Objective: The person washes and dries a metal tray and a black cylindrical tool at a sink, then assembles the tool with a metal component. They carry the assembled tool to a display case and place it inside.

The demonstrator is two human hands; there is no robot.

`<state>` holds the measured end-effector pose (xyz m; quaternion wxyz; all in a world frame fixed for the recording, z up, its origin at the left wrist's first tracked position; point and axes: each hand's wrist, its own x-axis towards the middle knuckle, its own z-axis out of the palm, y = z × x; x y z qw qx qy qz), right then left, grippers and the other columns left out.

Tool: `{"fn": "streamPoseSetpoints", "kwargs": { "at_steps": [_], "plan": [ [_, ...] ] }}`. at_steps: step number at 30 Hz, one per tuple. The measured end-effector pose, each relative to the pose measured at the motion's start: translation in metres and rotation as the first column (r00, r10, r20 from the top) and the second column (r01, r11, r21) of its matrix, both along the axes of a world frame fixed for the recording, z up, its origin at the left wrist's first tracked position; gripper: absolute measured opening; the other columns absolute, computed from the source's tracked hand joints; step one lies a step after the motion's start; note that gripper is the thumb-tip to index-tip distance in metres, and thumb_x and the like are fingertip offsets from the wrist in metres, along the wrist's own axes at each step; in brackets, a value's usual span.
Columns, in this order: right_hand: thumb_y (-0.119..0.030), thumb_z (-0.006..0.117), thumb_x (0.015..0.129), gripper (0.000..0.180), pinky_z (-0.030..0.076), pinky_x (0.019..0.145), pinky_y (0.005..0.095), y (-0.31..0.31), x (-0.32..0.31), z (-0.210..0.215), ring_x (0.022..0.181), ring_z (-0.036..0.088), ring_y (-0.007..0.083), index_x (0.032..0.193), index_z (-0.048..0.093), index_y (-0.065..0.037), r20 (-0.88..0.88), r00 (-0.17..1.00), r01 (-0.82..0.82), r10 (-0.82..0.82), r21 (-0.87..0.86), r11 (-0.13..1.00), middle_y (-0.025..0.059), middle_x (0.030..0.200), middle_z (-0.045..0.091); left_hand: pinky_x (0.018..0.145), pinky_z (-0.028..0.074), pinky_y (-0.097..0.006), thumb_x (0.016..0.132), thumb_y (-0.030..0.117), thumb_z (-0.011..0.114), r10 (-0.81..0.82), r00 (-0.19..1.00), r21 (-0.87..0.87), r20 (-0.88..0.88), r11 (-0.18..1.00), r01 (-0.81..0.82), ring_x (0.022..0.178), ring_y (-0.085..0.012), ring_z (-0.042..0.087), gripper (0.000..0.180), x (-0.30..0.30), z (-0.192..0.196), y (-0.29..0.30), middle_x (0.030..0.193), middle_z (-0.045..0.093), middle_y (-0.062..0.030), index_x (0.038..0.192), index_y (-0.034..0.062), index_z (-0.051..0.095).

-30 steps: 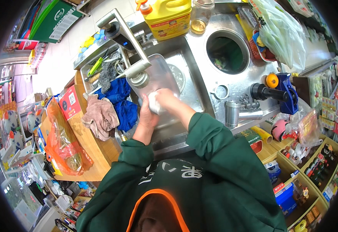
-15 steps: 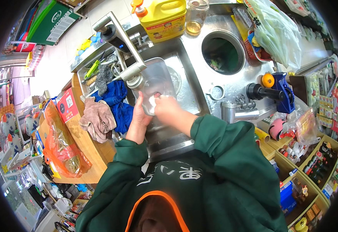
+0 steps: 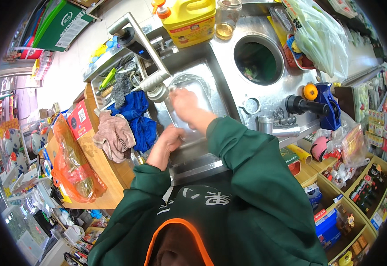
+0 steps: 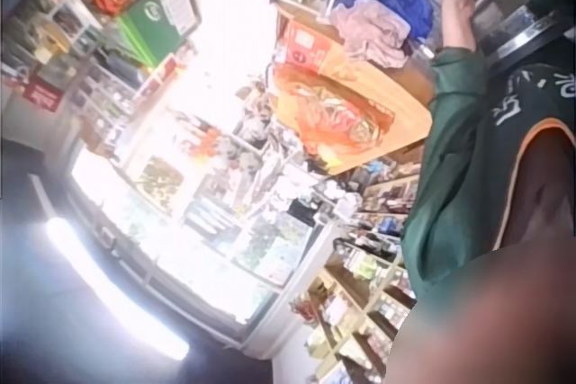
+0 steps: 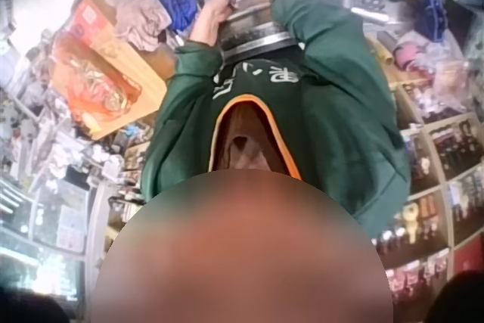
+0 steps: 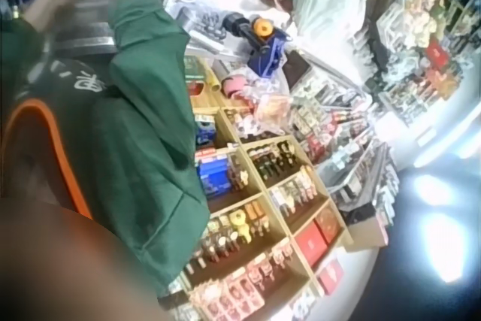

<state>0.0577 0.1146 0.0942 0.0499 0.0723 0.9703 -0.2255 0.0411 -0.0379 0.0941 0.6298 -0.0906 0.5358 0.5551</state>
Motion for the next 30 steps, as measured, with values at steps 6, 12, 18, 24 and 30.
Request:
{"fn": "streamPoseSetpoints", "kwargs": {
  "at_steps": [6,12,18,24,30],
  "plan": [
    [-0.017,0.055,0.086,0.027,0.051,0.081,0.0412,-0.010,0.036,0.016,0.097,0.060,0.0311,0.109,0.067,-0.015,-0.028,0.970,-0.242,0.241,-0.192,0.951,0.0108,0.102,0.063,0.082,0.052,-0.035,0.069,-0.009,0.049,0.163,0.983,0.035,0.082,0.985,-0.166,0.101,-0.0253,0.062,0.056,-0.017,-0.009,-0.018,0.111,0.062,-0.0107,0.124,0.0033,0.054],
    [-0.025,0.061,0.083,0.027,0.051,0.085,0.0424,0.008,0.057,0.035,0.100,0.060,0.0324,0.103,0.071,-0.010,0.382,0.899,-0.185,0.212,-0.107,0.977,0.0112,0.099,0.063,0.088,0.051,-0.040,0.066,-0.006,0.050,0.179,0.978,0.118,0.111,0.974,-0.192,0.103,-0.0256,0.061,0.059,-0.014,-0.012,-0.023,0.114,0.063,-0.0096,0.124,0.0011,0.055],
    [-0.033,0.076,0.068,0.033,0.054,0.077,0.0425,-0.004,0.066,0.058,0.084,0.066,0.0345,0.089,0.071,-0.008,0.208,0.946,-0.235,0.247,-0.083,0.968,0.0151,0.086,0.066,0.088,0.052,-0.044,0.077,0.010,0.055,0.069,0.987,0.101,0.143,0.991,-0.084,0.103,-0.0272,0.062,0.046,-0.024,0.002,-0.007,0.113,0.064,-0.0106,0.123,0.0021,0.057],
    [-0.021,0.080,0.068,0.029,0.052,0.075,0.0344,0.011,0.057,0.057,0.083,0.063,0.0238,0.089,0.069,-0.004,0.073,0.997,0.015,0.015,-0.387,0.922,0.0096,0.086,0.063,0.097,0.044,-0.049,0.095,0.049,0.052,-0.011,1.000,0.110,0.029,0.994,0.008,0.126,-0.0272,0.047,0.063,-0.035,0.004,0.004,0.139,0.049,-0.0093,0.139,0.0055,0.042],
    [-0.016,0.075,0.080,0.036,0.049,0.083,0.0287,0.053,0.070,0.059,0.092,0.063,0.0132,0.111,0.067,0.001,0.387,0.904,0.396,-0.184,-0.918,0.016,0.0052,0.102,0.068,0.108,0.033,-0.052,0.090,0.054,0.062,0.382,0.923,0.063,-0.042,0.923,-0.380,0.132,-0.0291,0.041,0.089,-0.022,-0.012,0.008,0.146,0.040,-0.0112,0.152,0.0108,0.016]
  ]
}}
